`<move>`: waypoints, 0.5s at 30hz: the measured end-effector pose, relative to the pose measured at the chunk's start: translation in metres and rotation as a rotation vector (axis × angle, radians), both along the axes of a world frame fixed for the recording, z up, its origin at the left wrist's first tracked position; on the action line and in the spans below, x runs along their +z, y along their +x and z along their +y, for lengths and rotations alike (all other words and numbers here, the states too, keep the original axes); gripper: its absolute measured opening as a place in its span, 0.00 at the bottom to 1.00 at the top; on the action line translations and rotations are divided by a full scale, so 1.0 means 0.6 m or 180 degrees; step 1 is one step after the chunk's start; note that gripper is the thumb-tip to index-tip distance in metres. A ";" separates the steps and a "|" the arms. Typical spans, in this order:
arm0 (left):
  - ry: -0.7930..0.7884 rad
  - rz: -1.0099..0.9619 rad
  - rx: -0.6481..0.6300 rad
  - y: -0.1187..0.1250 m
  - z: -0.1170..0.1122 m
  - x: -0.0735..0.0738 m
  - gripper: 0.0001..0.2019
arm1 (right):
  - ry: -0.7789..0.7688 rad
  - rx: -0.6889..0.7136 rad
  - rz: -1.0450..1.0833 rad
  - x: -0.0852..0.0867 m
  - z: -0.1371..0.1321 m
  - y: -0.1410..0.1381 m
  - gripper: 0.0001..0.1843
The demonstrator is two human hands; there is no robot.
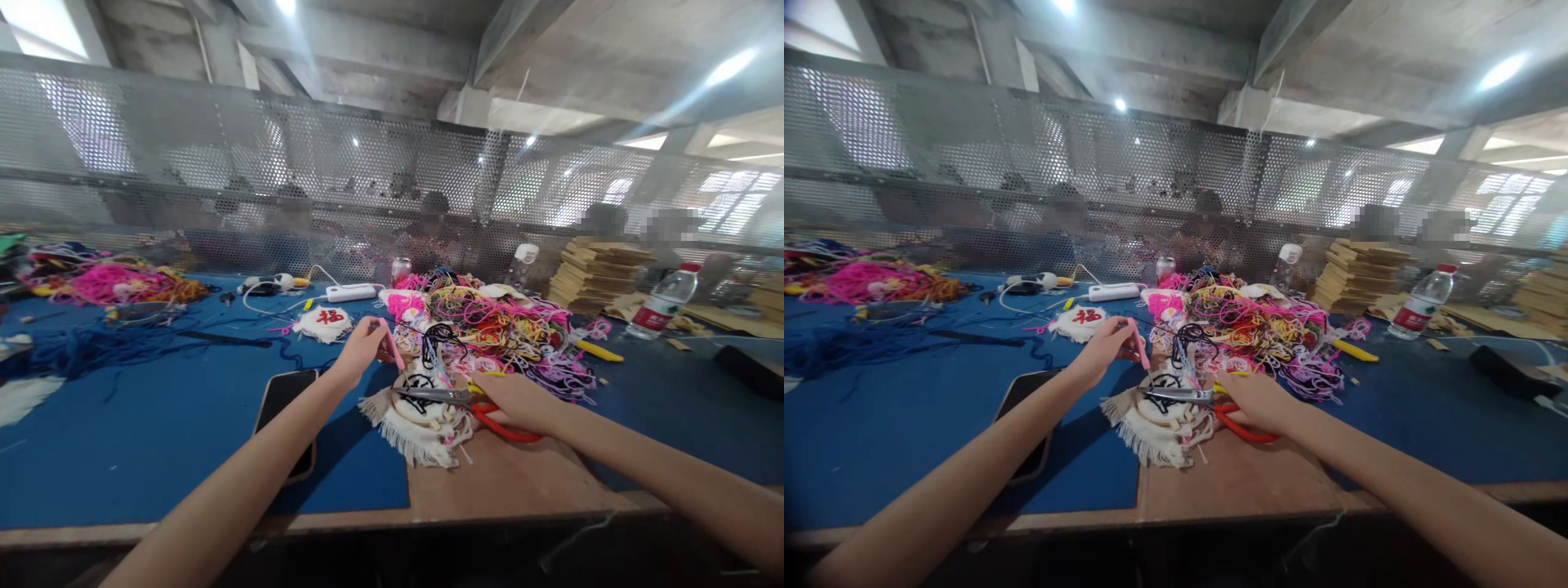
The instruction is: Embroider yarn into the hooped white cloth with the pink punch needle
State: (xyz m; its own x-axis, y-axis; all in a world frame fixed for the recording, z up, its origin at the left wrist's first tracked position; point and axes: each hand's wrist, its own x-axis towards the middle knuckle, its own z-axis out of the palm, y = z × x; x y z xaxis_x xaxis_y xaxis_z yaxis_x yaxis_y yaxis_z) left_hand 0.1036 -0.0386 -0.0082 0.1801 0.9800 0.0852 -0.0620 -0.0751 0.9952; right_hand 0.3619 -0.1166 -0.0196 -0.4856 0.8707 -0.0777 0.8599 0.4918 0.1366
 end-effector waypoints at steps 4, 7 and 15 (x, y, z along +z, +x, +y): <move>-0.0270 -0.0172 0.0025 -0.004 0.005 -0.002 0.08 | 0.0127 0.0018 0.0088 -0.001 -0.004 0.004 0.17; -0.0357 0.0027 0.0096 -0.006 0.006 -0.001 0.09 | 0.0162 -0.0057 0.0062 0.007 -0.010 0.013 0.16; 0.0828 0.2323 0.0287 -0.013 -0.004 -0.007 0.10 | -0.0106 -0.0717 0.0289 0.031 -0.050 0.101 0.13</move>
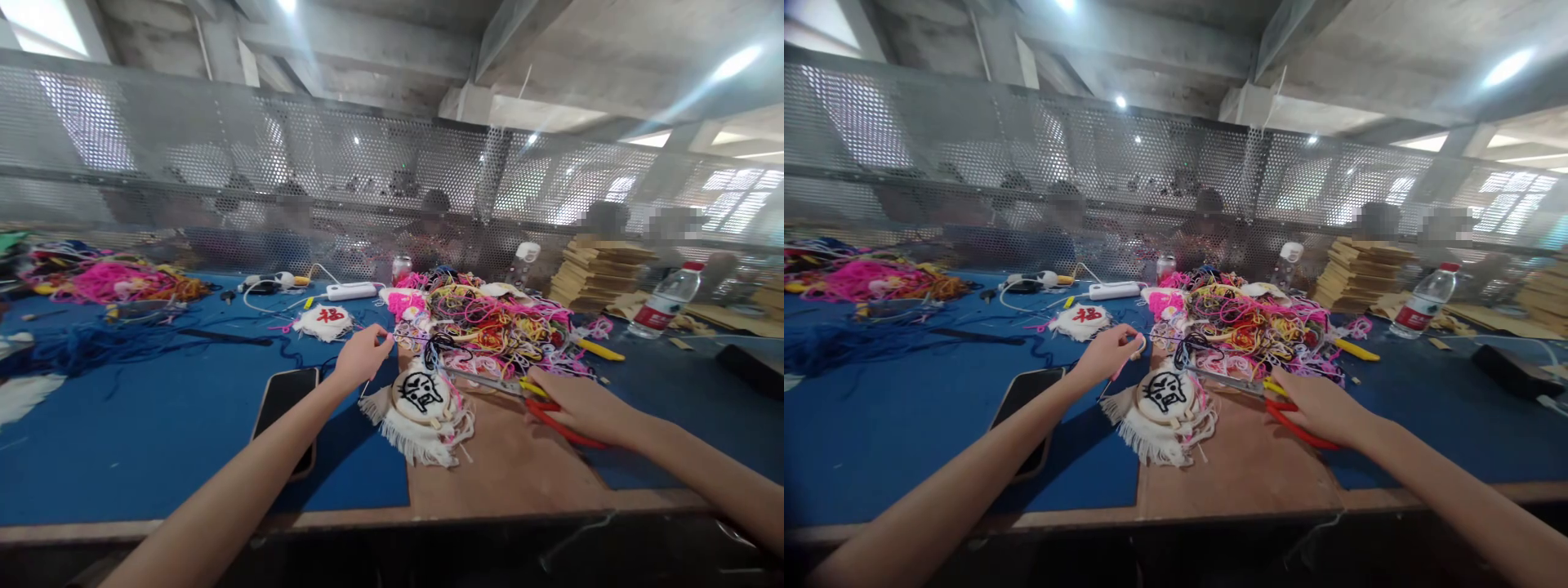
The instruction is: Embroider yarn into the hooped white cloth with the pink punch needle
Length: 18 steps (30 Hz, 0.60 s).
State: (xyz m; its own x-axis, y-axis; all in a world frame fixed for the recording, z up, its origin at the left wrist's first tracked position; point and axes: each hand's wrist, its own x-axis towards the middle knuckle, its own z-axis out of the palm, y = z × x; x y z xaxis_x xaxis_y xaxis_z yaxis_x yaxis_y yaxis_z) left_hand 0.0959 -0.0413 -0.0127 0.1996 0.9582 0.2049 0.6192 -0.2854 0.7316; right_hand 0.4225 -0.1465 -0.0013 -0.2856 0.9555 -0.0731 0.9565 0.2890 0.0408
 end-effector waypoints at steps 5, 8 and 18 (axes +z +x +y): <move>0.0118 0.1059 0.0020 0.003 -0.002 -0.009 0.08 | -0.0042 -0.0484 0.0047 -0.010 -0.025 0.061 0.23; 0.0534 0.1511 -0.0065 0.011 -0.010 -0.004 0.12 | 0.0027 -0.0635 -0.0029 -0.012 -0.028 0.075 0.23; -0.0077 0.1653 -0.0784 0.008 -0.017 -0.013 0.13 | 0.1060 0.0295 0.0344 0.003 0.014 -0.094 0.14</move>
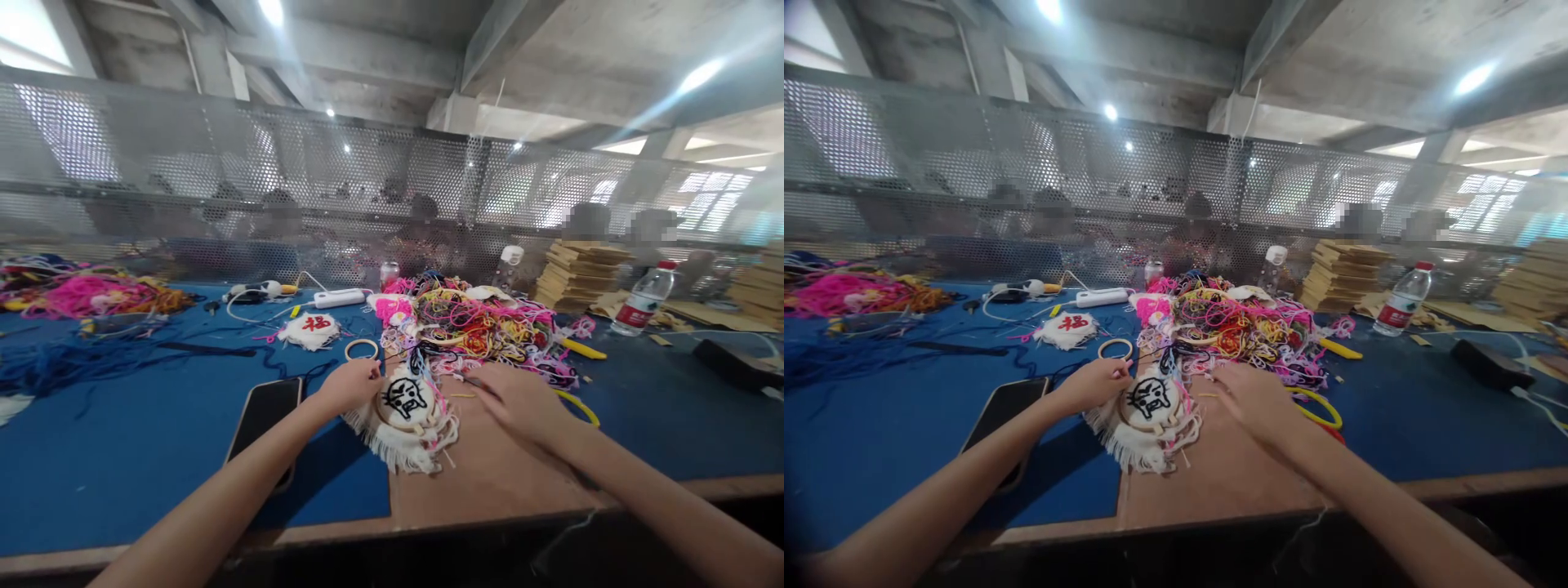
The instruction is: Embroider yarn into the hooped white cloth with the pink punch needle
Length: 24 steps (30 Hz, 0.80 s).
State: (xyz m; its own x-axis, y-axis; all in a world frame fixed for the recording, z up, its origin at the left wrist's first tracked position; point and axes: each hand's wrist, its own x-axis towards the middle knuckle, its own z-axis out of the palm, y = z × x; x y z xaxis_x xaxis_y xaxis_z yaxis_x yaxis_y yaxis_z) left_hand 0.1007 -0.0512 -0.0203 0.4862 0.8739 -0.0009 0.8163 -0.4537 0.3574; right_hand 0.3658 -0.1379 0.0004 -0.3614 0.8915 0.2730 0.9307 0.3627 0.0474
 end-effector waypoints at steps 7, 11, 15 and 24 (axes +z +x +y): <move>-0.1307 -0.0369 0.0130 -0.005 -0.008 0.015 0.19 | -0.0394 -0.0132 0.0006 -0.044 0.088 -0.125 0.20; -0.1968 -0.0647 0.0223 -0.005 -0.008 0.018 0.16 | -0.0366 -0.0180 -0.0018 -0.064 0.098 -0.130 0.18; -0.2457 -0.1174 0.0069 -0.002 -0.008 0.014 0.17 | -0.0206 -0.0051 0.0045 -0.070 0.087 -0.120 0.17; -0.0718 -0.1737 -0.0386 0.012 -0.009 0.020 0.11 | 0.0151 -0.0329 0.1047 -0.050 0.107 -0.076 0.19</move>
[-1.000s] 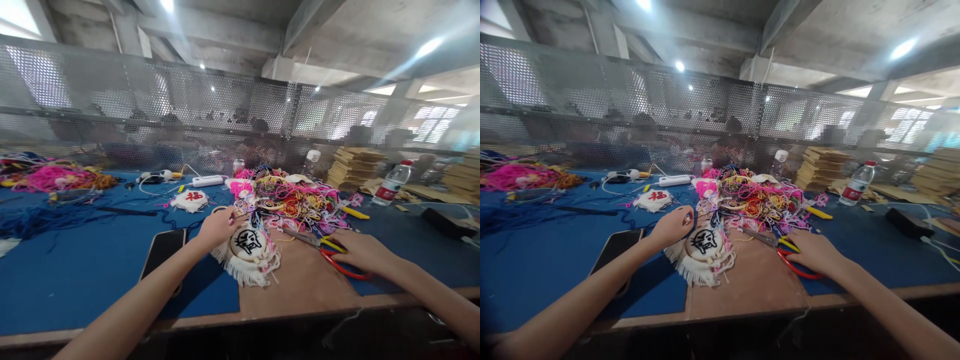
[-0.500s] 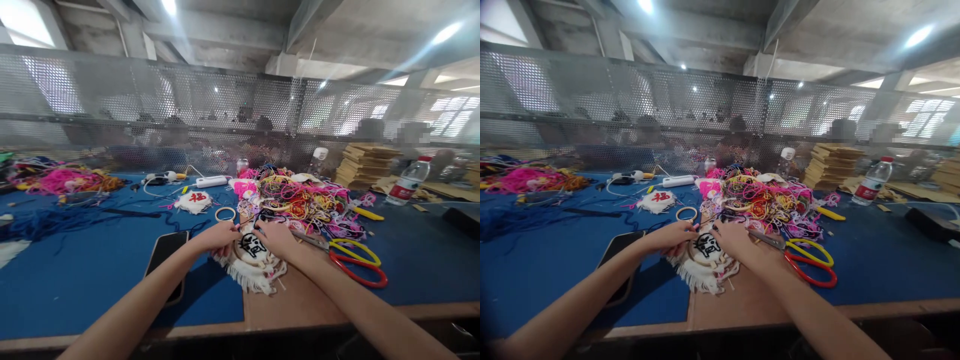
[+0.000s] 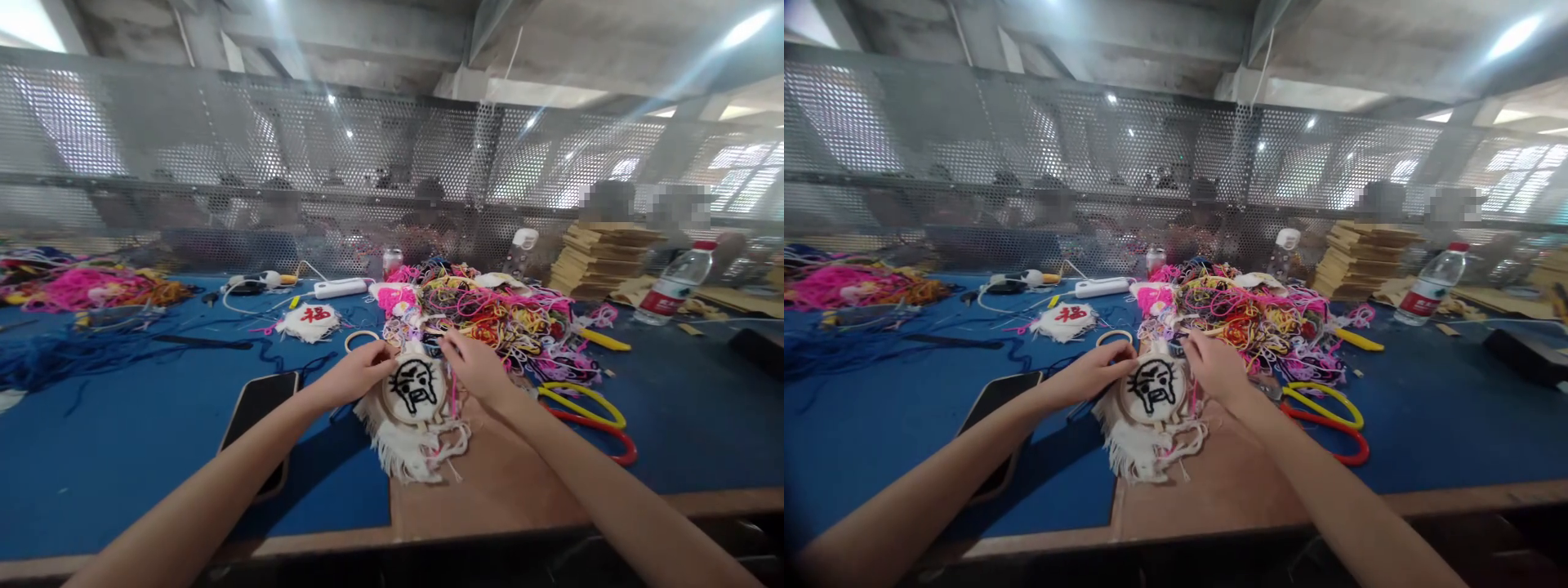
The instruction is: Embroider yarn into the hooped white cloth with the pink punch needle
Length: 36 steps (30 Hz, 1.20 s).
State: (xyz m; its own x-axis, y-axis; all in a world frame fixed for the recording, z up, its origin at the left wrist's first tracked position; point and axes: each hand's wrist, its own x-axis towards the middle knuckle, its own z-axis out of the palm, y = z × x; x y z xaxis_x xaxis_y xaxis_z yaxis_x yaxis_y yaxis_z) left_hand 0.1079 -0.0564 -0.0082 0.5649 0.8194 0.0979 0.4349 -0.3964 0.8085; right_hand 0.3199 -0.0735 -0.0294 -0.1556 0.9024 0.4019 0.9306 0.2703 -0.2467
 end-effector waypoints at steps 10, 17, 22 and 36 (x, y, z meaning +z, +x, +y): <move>0.0416 -0.0548 0.0444 -0.004 0.021 -0.006 0.10 | 0.0843 0.0293 0.0782 0.022 0.012 0.036 0.18; 0.0162 -0.0793 0.0564 -0.002 0.011 0.010 0.13 | -0.1652 0.1454 0.2074 0.013 -0.005 -0.008 0.21; -0.0630 -0.1337 0.0555 0.000 0.007 0.015 0.16 | -0.1372 0.1405 0.2506 0.010 0.001 -0.009 0.18; -0.1468 -0.0065 -0.0277 -0.004 0.000 0.009 0.14 | -0.2765 0.1026 0.1862 0.008 0.020 0.029 0.14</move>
